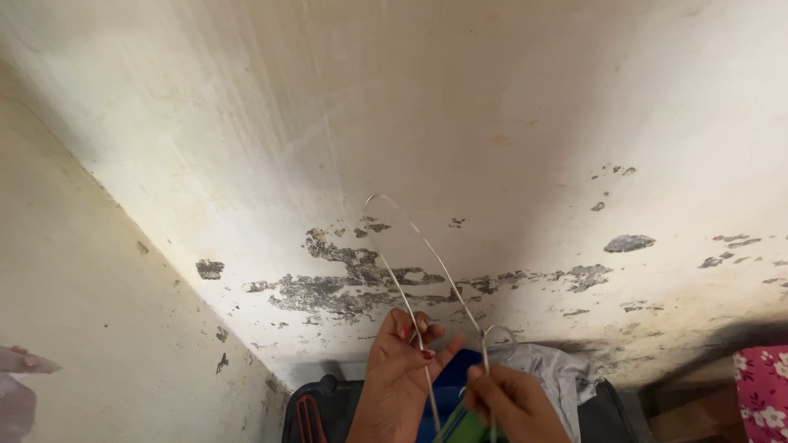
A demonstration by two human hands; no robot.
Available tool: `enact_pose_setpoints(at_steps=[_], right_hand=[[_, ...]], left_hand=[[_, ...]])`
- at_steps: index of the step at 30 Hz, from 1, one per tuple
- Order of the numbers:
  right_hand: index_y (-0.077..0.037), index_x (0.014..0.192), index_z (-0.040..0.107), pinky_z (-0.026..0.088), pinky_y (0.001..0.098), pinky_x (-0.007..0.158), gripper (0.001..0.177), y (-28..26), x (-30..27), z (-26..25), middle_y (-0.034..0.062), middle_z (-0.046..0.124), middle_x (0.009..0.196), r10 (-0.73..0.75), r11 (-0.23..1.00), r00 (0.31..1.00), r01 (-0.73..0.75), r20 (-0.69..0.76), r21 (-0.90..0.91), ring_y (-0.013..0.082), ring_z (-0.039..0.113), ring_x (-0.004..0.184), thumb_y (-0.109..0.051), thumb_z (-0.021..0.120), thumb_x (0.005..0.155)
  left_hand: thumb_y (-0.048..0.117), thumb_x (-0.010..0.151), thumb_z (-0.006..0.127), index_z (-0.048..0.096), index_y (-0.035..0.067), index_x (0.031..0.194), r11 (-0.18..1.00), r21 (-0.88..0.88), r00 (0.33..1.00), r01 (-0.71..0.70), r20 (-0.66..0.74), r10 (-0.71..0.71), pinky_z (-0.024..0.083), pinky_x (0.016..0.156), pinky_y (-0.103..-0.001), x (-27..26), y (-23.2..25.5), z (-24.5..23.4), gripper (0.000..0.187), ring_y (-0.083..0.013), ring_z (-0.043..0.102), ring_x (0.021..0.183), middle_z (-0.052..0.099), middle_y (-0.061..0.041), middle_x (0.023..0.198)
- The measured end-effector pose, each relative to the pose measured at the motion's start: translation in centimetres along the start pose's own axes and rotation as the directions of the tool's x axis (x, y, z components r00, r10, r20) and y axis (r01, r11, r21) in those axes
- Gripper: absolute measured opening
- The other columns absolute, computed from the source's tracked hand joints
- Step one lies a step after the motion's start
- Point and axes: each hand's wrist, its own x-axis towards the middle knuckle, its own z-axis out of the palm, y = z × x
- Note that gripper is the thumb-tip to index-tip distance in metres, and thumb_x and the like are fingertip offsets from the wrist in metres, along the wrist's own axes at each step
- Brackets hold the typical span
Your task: The person places a blue and green polo shirt onto a metal hanger, adjusts the collar and shoulders, and hangs it on a wall-mounted hook.
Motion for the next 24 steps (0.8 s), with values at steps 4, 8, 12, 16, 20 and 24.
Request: enact_pose_setpoints(at_steps=[4, 8, 12, 16, 20, 24], right_hand=[[0.001, 0.074, 0.059, 0.04, 0.0296, 0.058, 0.049, -1.8, 0.1, -0.6, 0.0051, 0.053, 0.061, -0.084, 0.989, 0.995, 0.088, -0.046, 0.115, 0.0137, 0.05, 0.058, -0.036, 0.05, 0.105], [0.001, 0.08, 0.059, 0.038, 0.0302, 0.054, 0.046, -4.1, -0.3, -0.2, 0.0048, 0.049, 0.061, -0.101, 0.977, 0.993, 0.112, -0.067, 0.181, 0.0151, 0.047, 0.055, -0.036, 0.047, 0.105], [0.001, 0.081, 0.059, 0.037, 0.0306, 0.052, 0.049, -5.8, -0.4, 0.3, 0.0068, 0.046, 0.058, -0.041, 0.967, 0.991, 0.072, -0.129, 0.244, 0.0162, 0.045, 0.052, -0.039, 0.043, 0.105], [0.001, 0.08, 0.058, 0.036, 0.0299, 0.052, 0.05, -7.4, -0.4, 0.2, 0.0056, 0.045, 0.059, -0.109, 0.965, 0.981, 0.143, -0.158, 0.219, 0.015, 0.044, 0.052, -0.04, 0.043, 0.105], [0.001, 0.079, 0.056, 0.037, 0.0305, 0.051, 0.051, -8.7, -0.5, 0.1, 0.0064, 0.045, 0.058, -0.124, 0.97, 0.975, 0.158, -0.183, 0.187, 0.0158, 0.045, 0.051, -0.04, 0.042, 0.105], [0.0, 0.078, 0.055, 0.037, 0.0308, 0.052, 0.051, -9.6, -0.5, 0.1, 0.0048, 0.045, 0.061, -0.149, 0.962, 0.97, 0.187, -0.191, 0.2, 0.0154, 0.045, 0.052, -0.04, 0.041, 0.106]], left_hand=[[-0.006, 0.08, 0.056, 0.049, 0.007, 0.106, 0.997, 0.02, 0.996, 0.077, -0.044, -0.076, 0.049, 0.104, -0.048, -0.1, -0.7, -0.9, 0.03, -0.025, 0.063, 0.109, 0.058, -0.011, 0.111], [-0.009, 0.077, 0.051, 0.047, 0.009, 0.119, 0.982, 0.127, 0.989, 0.139, -0.059, -0.133, 0.053, 0.098, -0.04, -0.3, -2.0, -1.0, 0.046, -0.0259, 0.065, 0.11, 0.059, -0.012, 0.126], [-0.004, 0.087, 0.053, 0.039, 0.007, 0.123, 0.973, 0.158, 0.985, 0.169, -0.072, -0.159, 0.056, 0.097, -0.042, -0.4, -2.6, -1.1, 0.04, -0.0327, 0.068, 0.111, 0.06, -0.02, 0.131], [-0.009, 0.075, 0.054, 0.044, 0.008, 0.129, 0.944, 0.289, 0.986, 0.156, 0.009, -0.166, 0.054, 0.09, -0.04, -0.9, -3.7, -1.6, 0.058, -0.0269, 0.066, 0.107, 0.059, -0.017, 0.132], [-0.005, 0.07, 0.063, 0.049, 0.006, 0.13, 0.753, 0.645, 0.982, 0.134, 0.018, -0.19, 0.053, 0.095, -0.034, -1.4, -4.2, -2.3, 0.062, -0.0218, 0.065, 0.111, 0.059, -0.017, 0.126], [0.0, 0.067, 0.076, 0.049, 0.0, 0.13, 0.579, 0.795, 0.973, -0.182, 0.231, -0.01, 0.049, 0.103, -0.041, -1.6, -5.7, -3.0, 0.069, -0.0323, 0.066, 0.115, 0.063, -0.023, 0.118]])
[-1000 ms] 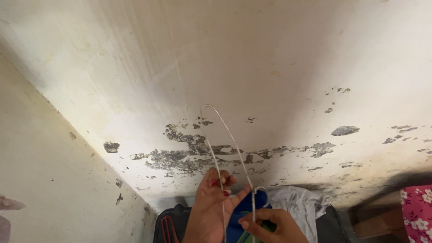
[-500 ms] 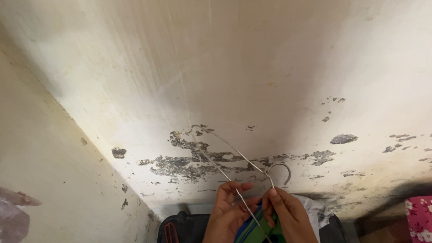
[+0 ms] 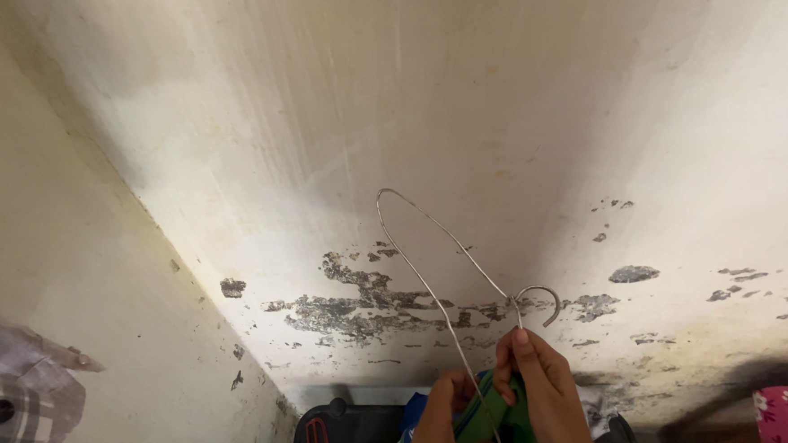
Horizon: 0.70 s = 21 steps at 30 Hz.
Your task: The person places a blue and green polo shirt onto a metal hanger, adjusts the collar and shoulders, and hangs it on a wall-mounted hook.
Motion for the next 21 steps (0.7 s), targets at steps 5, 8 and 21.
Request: enact_pose_setpoints(at_steps=[5, 8, 21], right_hand=[[0.001, 0.078, 0.055, 0.037, 0.0314, 0.052, 0.052, -0.7, 0.3, 0.1, 0.0067, 0.044, 0.06, -0.008, 1.0, 1.0, 0.008, 0.029, -0.003, 0.0166, 0.044, 0.052, -0.04, 0.04, 0.107], [0.0, 0.079, 0.056, 0.037, 0.0308, 0.052, 0.05, -1.1, 0.3, -0.1, 0.0064, 0.044, 0.061, -0.046, 0.999, 0.997, 0.046, 0.06, -0.003, 0.0157, 0.044, 0.053, -0.039, 0.04, 0.107], [0.0, 0.083, 0.059, 0.043, 0.0294, 0.056, 0.046, -3.5, 0.4, -1.9, 0.0059, 0.05, 0.063, -0.129, 0.982, 0.983, 0.145, 0.131, -0.119, 0.0152, 0.051, 0.056, -0.036, 0.043, 0.106]], left_hand=[[0.009, 0.074, 0.077, 0.049, 0.005, 0.133, 0.862, 0.485, 0.976, 0.147, -0.214, -0.045, 0.052, 0.097, -0.043, 0.0, -1.0, 2.1, 0.065, -0.0393, 0.065, 0.114, 0.059, -0.022, 0.119], [0.009, 0.079, 0.072, 0.053, 0.009, 0.13, 0.838, 0.524, 0.978, 0.154, -0.2, -0.055, 0.053, 0.092, -0.043, 0.0, 0.4, 1.8, 0.054, -0.0396, 0.066, 0.111, 0.062, -0.02, 0.116], [0.006, 0.091, 0.063, 0.067, 0.002, 0.109, 0.961, 0.263, 0.995, 0.085, -0.066, -0.07, 0.052, 0.085, -0.032, 2.4, 7.1, -1.5, 0.019, -0.0212, 0.069, 0.092, 0.07, -0.014, 0.097]])
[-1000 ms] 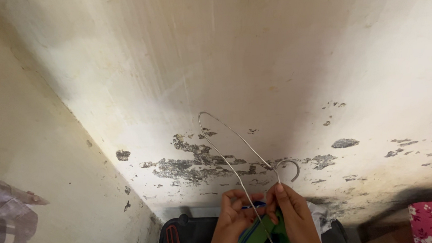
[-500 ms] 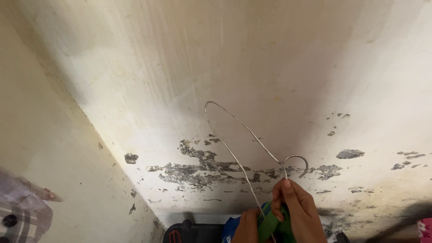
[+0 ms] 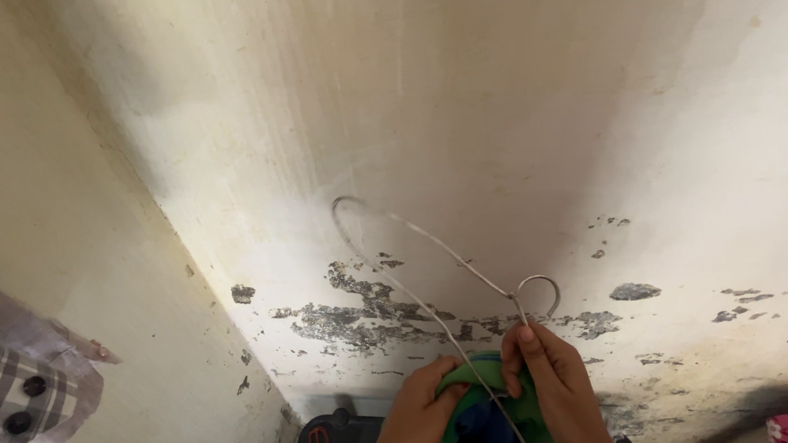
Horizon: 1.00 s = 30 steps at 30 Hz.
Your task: The person places a blue and green polo shirt onto a metal hanger, adjusts the collar and shoulders, and hangs it on a wall-mounted hook.
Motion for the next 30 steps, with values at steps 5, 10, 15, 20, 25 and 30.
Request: enact_pose_setpoints(at_steps=[5, 10, 15, 20, 25, 30], right_hand=[[0.001, 0.087, 0.064, 0.047, 0.0304, 0.066, 0.045, -0.3, 0.1, -0.4, 0.0091, 0.059, 0.067, -0.048, 0.998, 0.999, 0.048, -0.005, -0.026, 0.0174, 0.059, 0.065, -0.035, 0.045, 0.105], [0.0, 0.092, 0.066, 0.046, 0.0292, 0.091, 0.045, -0.9, 0.0, -0.4, 0.0066, 0.068, 0.09, -0.146, 0.984, 0.989, 0.142, -0.034, -0.108, 0.0159, 0.063, 0.094, -0.036, 0.043, 0.106], [-0.004, 0.113, 0.07, 0.046, 0.0293, 0.094, 0.04, -2.0, -0.1, -0.5, 0.0064, 0.065, 0.088, -0.194, 0.977, 0.981, 0.191, -0.022, -0.098, 0.0162, 0.063, 0.095, -0.032, 0.043, 0.104], [-0.003, 0.113, 0.071, 0.048, 0.0314, 0.082, 0.04, -1.8, 0.1, -0.9, 0.0067, 0.061, 0.084, -0.078, 0.996, 0.995, 0.081, -0.069, 0.036, 0.0169, 0.059, 0.085, -0.03, 0.042, 0.106], [-0.002, 0.107, 0.069, 0.048, 0.0318, 0.075, 0.041, -0.9, 0.5, -1.4, 0.0075, 0.062, 0.082, -0.071, 0.993, 0.994, 0.078, -0.083, 0.087, 0.018, 0.059, 0.079, -0.032, 0.041, 0.108], [-0.004, 0.103, 0.065, 0.059, 0.0347, 0.075, 0.041, -0.6, 0.7, -2.6, 0.0109, 0.076, 0.095, -0.079, 0.994, 0.997, 0.079, 0.0, 0.075, 0.0189, 0.073, 0.094, -0.035, 0.039, 0.105]], left_hand=[[0.012, 0.095, 0.059, 0.071, 0.001, 0.11, 0.997, -0.068, 1.0, 0.02, 0.002, -0.02, 0.053, 0.086, -0.031, 0.5, 1.3, 0.2, 0.021, -0.0194, 0.07, 0.091, 0.075, -0.011, 0.095], [0.017, 0.093, 0.06, 0.069, 0.003, 0.11, 0.994, -0.089, 0.991, 0.057, -0.117, -0.067, 0.052, 0.086, -0.033, 1.3, 2.4, 1.1, 0.024, -0.0209, 0.069, 0.093, 0.074, -0.01, 0.096], [0.021, 0.091, 0.061, 0.069, 0.003, 0.106, 1.0, 0.01, 0.989, 0.023, -0.147, -0.022, 0.052, 0.081, -0.036, 1.6, 4.2, 1.3, 0.024, -0.0249, 0.069, 0.088, 0.072, -0.013, 0.092], [0.02, 0.09, 0.063, 0.065, 0.003, 0.104, 0.999, 0.041, 0.986, 0.029, -0.166, -0.022, 0.051, 0.079, -0.036, 1.9, 5.9, 1.0, 0.022, -0.0248, 0.068, 0.086, 0.069, -0.012, 0.091], [0.018, 0.092, 0.062, 0.066, 0.001, 0.104, 0.998, 0.01, 0.979, -0.056, -0.196, 0.057, 0.051, 0.08, -0.034, 3.3, 6.8, 0.3, 0.021, -0.0229, 0.067, 0.087, 0.069, -0.013, 0.091], [0.017, 0.091, 0.065, 0.069, 0.004, 0.112, 0.989, -0.068, 0.96, -0.133, -0.255, 0.112, 0.054, 0.086, -0.029, 4.7, 9.0, -1.7, 0.024, -0.0168, 0.07, 0.095, 0.076, -0.007, 0.101]])
